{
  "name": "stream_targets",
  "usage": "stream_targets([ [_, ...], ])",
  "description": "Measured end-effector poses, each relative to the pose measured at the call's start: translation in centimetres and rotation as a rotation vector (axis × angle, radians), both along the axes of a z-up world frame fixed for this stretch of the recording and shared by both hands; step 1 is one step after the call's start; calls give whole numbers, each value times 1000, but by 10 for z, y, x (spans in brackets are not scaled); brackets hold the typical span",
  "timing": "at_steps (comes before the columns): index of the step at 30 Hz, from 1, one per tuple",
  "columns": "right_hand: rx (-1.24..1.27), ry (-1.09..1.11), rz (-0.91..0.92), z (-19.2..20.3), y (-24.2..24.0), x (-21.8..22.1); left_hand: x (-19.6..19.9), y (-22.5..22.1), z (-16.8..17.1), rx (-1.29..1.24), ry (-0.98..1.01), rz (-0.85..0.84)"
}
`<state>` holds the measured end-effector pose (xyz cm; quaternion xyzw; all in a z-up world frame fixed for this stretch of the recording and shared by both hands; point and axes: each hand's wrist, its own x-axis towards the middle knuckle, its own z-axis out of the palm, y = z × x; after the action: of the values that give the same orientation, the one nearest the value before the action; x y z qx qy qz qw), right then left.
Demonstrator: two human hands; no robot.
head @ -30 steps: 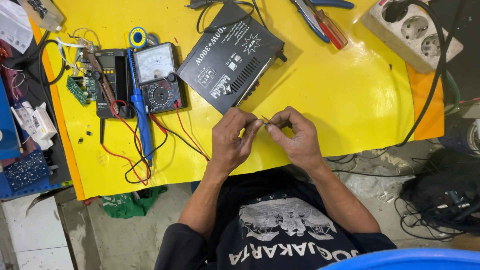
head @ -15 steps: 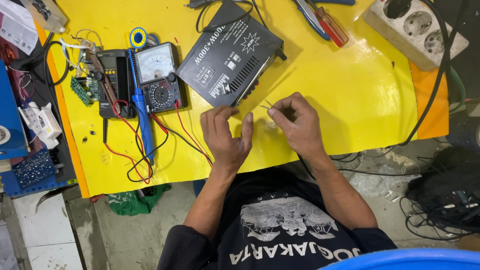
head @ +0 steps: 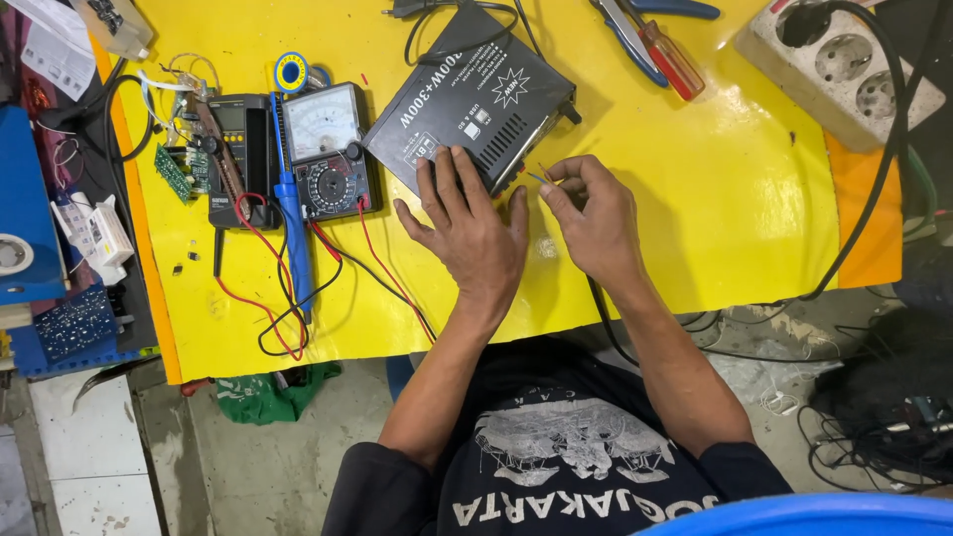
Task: Assembling the metal casing of an electronic component using a screwdriver and connecting wires.
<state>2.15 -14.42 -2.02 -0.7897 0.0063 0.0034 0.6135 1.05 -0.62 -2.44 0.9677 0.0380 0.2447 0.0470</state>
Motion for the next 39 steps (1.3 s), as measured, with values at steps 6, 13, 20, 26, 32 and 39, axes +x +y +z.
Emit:
stream_targets([
  [6, 13, -3, 33, -6, -1, 1, 5, 5, -17, -47, -69, -11],
  [13, -44, -83, 15, -8, 2, -1, 5, 6, -16, -83, -25, 1],
  [20, -164, -158, -4, -1, 3, -3, 6, 7, -8, -63, 22, 13],
  [26, -165, -86, 24, 0, 3, 0, 12, 14, -17, 7, 16, 17],
  [32, -102, -15, -15, -5, 7, 0, 15, 13, -31, 59, -51, 32],
  [39, -58, -44, -71, -22, 14, 0, 15, 14, -35, 108, -108, 29],
])
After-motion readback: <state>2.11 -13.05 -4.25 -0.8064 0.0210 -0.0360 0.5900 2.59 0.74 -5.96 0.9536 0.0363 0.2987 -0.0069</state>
